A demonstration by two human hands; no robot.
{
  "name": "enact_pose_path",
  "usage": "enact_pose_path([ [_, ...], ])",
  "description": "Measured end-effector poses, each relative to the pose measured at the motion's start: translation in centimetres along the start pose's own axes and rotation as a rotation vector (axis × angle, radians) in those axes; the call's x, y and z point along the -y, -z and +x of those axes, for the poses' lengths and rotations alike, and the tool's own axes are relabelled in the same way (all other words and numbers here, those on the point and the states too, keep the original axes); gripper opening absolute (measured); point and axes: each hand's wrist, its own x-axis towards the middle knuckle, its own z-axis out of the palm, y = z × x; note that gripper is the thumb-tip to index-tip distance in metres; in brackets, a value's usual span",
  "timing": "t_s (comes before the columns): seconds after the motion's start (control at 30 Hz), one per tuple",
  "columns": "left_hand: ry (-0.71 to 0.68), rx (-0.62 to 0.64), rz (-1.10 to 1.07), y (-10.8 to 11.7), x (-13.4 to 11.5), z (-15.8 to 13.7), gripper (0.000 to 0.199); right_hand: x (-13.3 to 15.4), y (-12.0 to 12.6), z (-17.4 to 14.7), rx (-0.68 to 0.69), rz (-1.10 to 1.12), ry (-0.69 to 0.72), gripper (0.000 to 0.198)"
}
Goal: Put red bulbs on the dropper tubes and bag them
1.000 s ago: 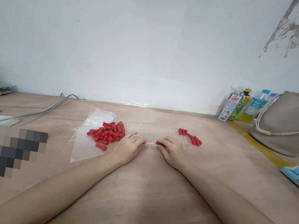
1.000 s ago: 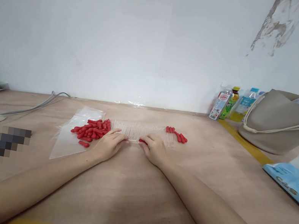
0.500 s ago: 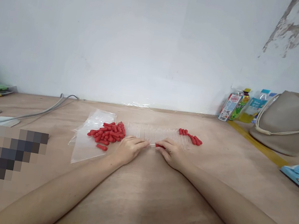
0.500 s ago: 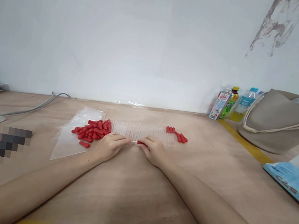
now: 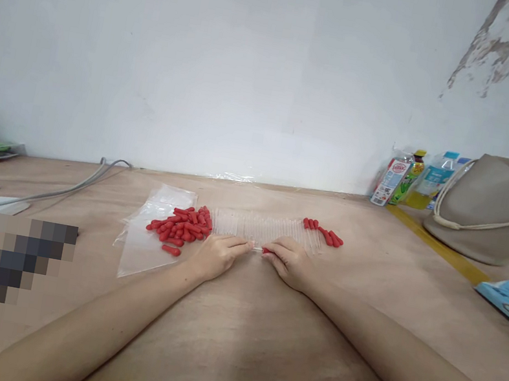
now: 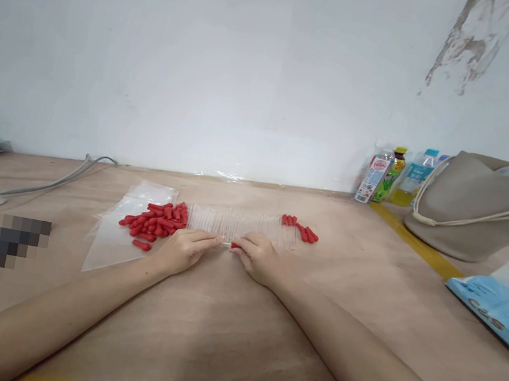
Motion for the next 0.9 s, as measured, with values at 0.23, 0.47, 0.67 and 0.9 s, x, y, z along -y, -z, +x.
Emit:
enact_pose_path([
  [0.23,-0.042,0.049,0.117,0.3,-0.4,0.4,0.024,0.4,0.2,0.2,0.043,-0.123,0.115,0.019],
  [0.47,-0.021,0.021,0.132,-0.1,-0.5,0.3,0.022,0.6,0.9,0.6,0.037,-0.312,0.146,0.021],
  [0.67,0.030,-0.009,0.075,-0.1,-0.1,0.6,0.019,0.1,1.3,0.6,-0.008,-0.280,0.185,0.017],
  [0.9,-0.017,-0.008,0.073,-0.4,-0.4,0.5,0.019,-0.3,0.5,0.4,-0.008,-0.234,0.256,0.020],
])
